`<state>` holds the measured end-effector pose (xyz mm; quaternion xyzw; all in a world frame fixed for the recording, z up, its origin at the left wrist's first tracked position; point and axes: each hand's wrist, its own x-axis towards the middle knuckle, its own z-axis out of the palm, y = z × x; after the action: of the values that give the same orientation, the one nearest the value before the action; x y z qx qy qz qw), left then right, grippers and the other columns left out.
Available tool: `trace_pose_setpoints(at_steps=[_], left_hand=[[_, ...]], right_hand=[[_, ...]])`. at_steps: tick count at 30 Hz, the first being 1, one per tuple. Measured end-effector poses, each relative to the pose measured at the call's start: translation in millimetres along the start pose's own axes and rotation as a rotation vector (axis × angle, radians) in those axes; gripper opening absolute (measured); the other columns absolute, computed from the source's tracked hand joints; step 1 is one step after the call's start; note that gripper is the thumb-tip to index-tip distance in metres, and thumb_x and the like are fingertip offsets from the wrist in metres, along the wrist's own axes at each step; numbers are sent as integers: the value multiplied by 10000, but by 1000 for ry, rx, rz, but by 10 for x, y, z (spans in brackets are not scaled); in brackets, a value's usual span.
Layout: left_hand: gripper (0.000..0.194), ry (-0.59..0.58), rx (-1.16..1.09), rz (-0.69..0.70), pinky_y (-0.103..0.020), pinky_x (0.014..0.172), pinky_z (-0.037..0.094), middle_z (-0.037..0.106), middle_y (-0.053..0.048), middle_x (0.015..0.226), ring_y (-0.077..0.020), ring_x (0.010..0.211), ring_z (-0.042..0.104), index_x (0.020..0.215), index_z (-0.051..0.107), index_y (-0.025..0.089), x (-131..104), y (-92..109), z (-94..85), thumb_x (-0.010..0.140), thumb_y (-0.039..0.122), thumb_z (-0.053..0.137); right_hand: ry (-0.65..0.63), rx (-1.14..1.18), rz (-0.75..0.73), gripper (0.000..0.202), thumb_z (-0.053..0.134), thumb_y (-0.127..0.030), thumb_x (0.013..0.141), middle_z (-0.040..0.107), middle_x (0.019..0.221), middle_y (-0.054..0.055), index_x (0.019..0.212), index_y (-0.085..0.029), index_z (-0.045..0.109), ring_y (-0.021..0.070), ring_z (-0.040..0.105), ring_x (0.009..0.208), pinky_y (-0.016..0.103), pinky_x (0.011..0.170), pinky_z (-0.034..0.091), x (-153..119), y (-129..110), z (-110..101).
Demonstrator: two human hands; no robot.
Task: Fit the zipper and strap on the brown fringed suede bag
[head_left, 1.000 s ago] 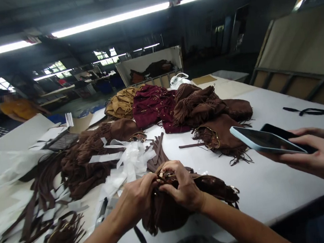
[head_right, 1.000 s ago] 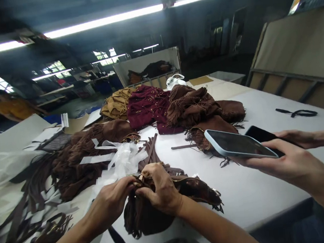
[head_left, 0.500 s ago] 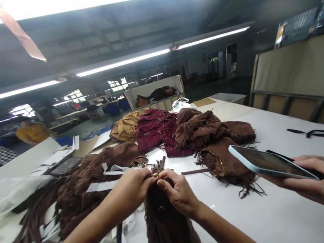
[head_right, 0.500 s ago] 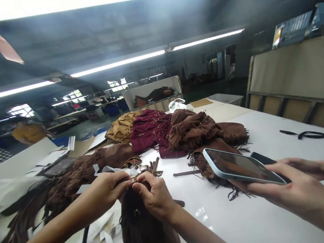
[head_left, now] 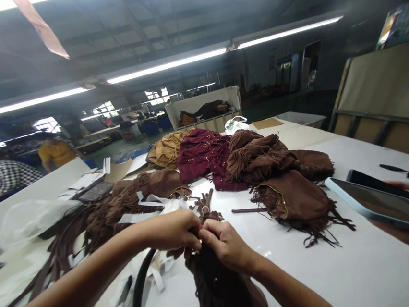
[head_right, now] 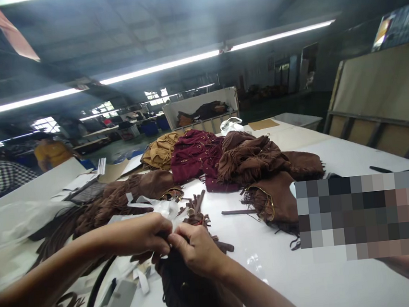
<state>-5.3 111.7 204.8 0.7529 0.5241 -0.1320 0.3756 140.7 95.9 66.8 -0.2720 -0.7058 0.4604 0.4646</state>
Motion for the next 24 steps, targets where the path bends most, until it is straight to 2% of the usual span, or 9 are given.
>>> trace_pose_setpoints(at_steps=[2, 4, 7, 9, 12, 16, 20, 24], left_hand=[[41, -3, -38, 27, -198, 397, 343, 535, 49, 500, -127, 406, 507, 714, 529, 190, 23, -12, 51, 746, 200, 553], [123, 100, 69, 117, -205, 428, 351, 552, 34, 526, -131, 439, 530, 716, 518, 189, 28, -60, 161, 824, 247, 522], [226, 284, 326, 200, -225, 478, 336, 598, -5, 581, -152, 511, 574, 738, 532, 183, -2, -194, 434, 928, 261, 438], [193, 327, 429, 165, -241, 482, 322, 643, -27, 630, -183, 549, 613, 835, 554, 183, -41, -297, 644, 955, 266, 428], [138, 323, 517, 56, -261, 498, 342, 703, -56, 710, -246, 632, 678, 964, 553, 186, -103, -415, 907, 945, 311, 497], [161, 287, 608, -44, -291, 550, 402, 735, -87, 760, -300, 702, 714, 912, 574, 175, -146, -492, 1102, 904, 335, 581], [186, 269, 594, -47, -294, 565, 432, 736, -95, 736, -296, 712, 719, 880, 590, 170, -201, -557, 1258, 909, 352, 564], [180, 295, 496, 25, -288, 558, 456, 742, -90, 736, -276, 687, 721, 865, 583, 182, -284, -637, 1592, 925, 341, 523]], right_hand=[[56, 107, 45, 382, 451, -460, 960, 481, 664, -22, 730, -164, 523, 102, 412, 616, 218, 585, 348, -45, 46, 11], [111, 222, 105, 420, 465, -510, 943, 484, 666, -17, 722, -158, 520, 103, 415, 615, 221, 576, 347, -107, 105, 37], [149, 350, 213, 459, 507, -563, 905, 464, 631, -23, 702, -151, 516, 94, 393, 582, 218, 542, 323, -216, 203, 114], [142, 425, 266, 482, 538, -587, 876, 441, 612, -31, 675, -151, 499, 85, 370, 561, 215, 522, 301, -288, 259, 194], [132, 525, 331, 503, 574, -609, 839, 429, 603, -37, 653, -153, 475, 77, 357, 542, 213, 511, 287, -376, 302, 344], [152, 558, 424, 527, 596, -641, 800, 428, 593, -37, 637, -156, 470, 78, 361, 535, 217, 520, 294, -464, 281, 553], [189, 516, 501, 547, 581, -670, 784, 399, 569, -44, 613, -164, 461, 84, 337, 529, 224, 515, 286, -605, 242, 724], [200, 452, 561, 552, 547, -670, 806, 404, 571, -40, 605, -164, 461, 93, 344, 541, 231, 526, 302, -836, 248, 849]])
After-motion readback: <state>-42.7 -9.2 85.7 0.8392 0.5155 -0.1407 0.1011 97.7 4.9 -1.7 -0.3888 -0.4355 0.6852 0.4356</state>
